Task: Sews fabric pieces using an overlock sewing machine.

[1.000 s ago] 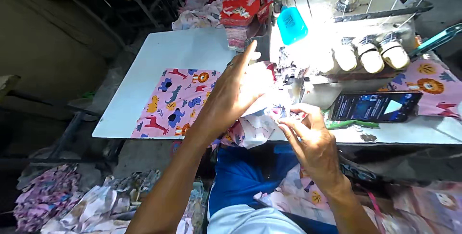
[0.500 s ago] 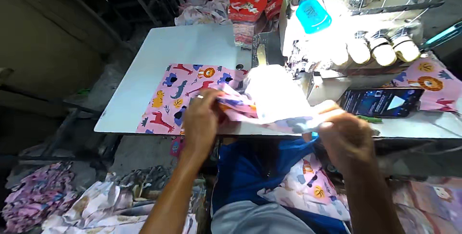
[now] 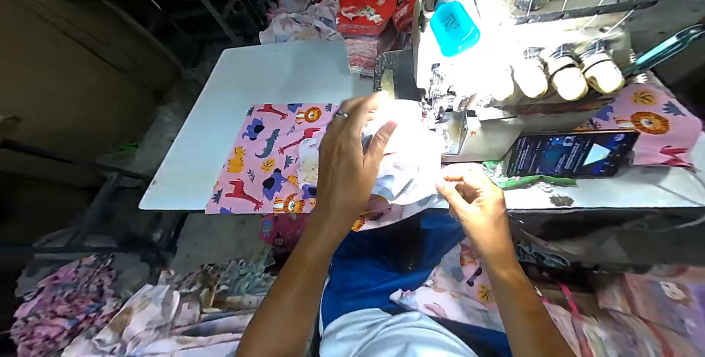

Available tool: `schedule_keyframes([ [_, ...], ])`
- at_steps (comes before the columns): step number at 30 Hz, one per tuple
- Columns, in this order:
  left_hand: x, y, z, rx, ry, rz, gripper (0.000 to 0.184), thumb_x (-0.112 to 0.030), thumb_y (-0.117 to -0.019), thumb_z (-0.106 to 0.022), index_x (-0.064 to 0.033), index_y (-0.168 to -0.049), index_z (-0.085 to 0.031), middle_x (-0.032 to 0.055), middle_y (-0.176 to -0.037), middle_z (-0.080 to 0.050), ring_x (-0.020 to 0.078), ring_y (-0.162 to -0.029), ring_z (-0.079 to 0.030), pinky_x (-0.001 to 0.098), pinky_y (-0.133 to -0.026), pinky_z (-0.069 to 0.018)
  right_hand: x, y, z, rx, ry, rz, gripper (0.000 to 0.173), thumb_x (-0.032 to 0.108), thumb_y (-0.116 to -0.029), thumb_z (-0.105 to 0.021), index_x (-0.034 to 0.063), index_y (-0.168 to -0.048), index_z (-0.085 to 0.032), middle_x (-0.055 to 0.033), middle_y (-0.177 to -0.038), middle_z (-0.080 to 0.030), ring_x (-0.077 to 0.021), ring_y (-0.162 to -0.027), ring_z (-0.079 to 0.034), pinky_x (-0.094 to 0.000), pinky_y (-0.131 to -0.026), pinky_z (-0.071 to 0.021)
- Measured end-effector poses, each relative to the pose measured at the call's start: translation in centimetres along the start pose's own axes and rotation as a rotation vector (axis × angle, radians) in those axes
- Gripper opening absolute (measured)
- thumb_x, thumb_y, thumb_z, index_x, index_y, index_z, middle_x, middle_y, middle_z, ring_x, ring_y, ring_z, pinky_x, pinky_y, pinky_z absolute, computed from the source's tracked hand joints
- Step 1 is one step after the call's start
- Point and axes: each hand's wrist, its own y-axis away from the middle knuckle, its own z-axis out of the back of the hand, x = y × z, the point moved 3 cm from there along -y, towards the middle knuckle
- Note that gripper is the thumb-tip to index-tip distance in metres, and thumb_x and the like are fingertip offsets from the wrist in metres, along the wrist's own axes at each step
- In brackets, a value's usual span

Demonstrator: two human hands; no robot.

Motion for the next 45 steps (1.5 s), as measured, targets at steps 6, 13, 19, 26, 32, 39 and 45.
schedule_keyframes([
  [6,3.8,-0.3,-3.4,-0.005,-0.017,0.151,0.02,-0.02,-0.1036,-0.06,-0.0017,-0.112,-0.058,0.0156,-0.088,-0.058,0.0278,-0.073,-0.058,0.0439,-0.065,-0.0486,0.5,-0.1,-0.4,0.04,-0.158,-0.111,0.011,0.01,-0.0964,-0.068,0.0009,-0.102,-0.071,0.0023,-0.07,-0.064,0.0019,-0.05,-0.056,-0.0128,-0.048,-0.0496],
  [13,6.9,-2.6,-1.6,-0.047,-0.108,0.303,0.035,-0.029,-0.1031,-0.061,0.0057,-0.106,-0.064,0.0219,-0.105,-0.063,0.0331,-0.095,-0.063,0.0512,-0.084,-0.0492,-0.9,0.9,0.1,0.02,-0.014,-0.064,0.019,0.021,-0.0994,-0.062,0.0047,-0.102,-0.071,0.0036,-0.072,-0.062,0.0037,-0.053,-0.053,-0.0123,-0.051,-0.047],
  [19,-1.0,0.8,-4.0,-0.041,-0.127,-0.219,0.019,-0.009,-0.1,-0.06,0.0023,-0.109,-0.071,0.0207,-0.109,-0.07,0.0305,-0.095,-0.07,0.0417,-0.084,-0.0569,-0.9,1.6,0.7,-0.022,0.091,-0.026,0.02,0.021,-0.0981,-0.062,0.004,-0.102,-0.072,0.003,-0.074,-0.062,0.0046,-0.057,-0.052,-0.0107,-0.053,-0.0446],
  [26,-0.5,4.0,-8.2,-0.006,-0.318,-0.231,0.057,-0.047,-0.1051,-0.049,-0.0025,-0.137,-0.064,0.0149,-0.135,-0.065,0.0328,-0.126,-0.06,0.0492,-0.111,-0.0384,-0.4,1.8,1.1,-0.046,0.187,0.018,0.021,0.022,-0.0982,-0.061,0.0039,-0.102,-0.072,0.001,-0.076,-0.063,0.0041,-0.059,-0.051,-0.0102,-0.056,-0.0437],
  [32,-0.9,2.9,-7.3,0.072,-0.27,-0.159,0.054,-0.054,-0.1011,-0.053,-0.0184,-0.14,-0.065,0.0155,-0.142,-0.059,0.0385,-0.129,-0.053,0.0554,-0.103,-0.0395,0.0,1.8,1.1,-0.006,0.175,0.032,0.017,0.019,-0.0992,-0.062,0.0062,-0.105,-0.072,-0.0015,-0.083,-0.065,-0.0013,-0.065,-0.058,-0.0158,-0.061,-0.0502],
  [39,-1.5,4.7,-4.2,0.277,0.17,-0.331,0.053,-0.048,-0.1008,-0.059,-0.0155,-0.143,-0.061,0.0166,-0.161,-0.038,0.0295,-0.148,-0.036,0.047,-0.12,-0.0321,-2.0,4.3,8.4,0.038,0.296,-0.018,0.017,0.016,-0.1007,-0.063,0.0065,-0.11,-0.073,-0.0024,-0.1,-0.074,-0.0073,-0.082,-0.071,-0.0268,-0.074,-0.0612],
  [45,-0.4,9.3,-4.1,0.387,0.398,-0.284,0.028,-0.027,-0.1057,-0.058,-0.0099,-0.119,-0.075,0.0076,-0.126,-0.072,0.0158,-0.121,-0.065,0.032,-0.104,-0.0518,-5.8,5.6,17.3,-0.024,0.812,-0.169,0.018,0.01,-0.102,-0.061,0.0007,-0.111,-0.074,-0.0184,-0.105,-0.073,-0.0344,-0.093,-0.071,-0.0554,-0.085,-0.0559],
])
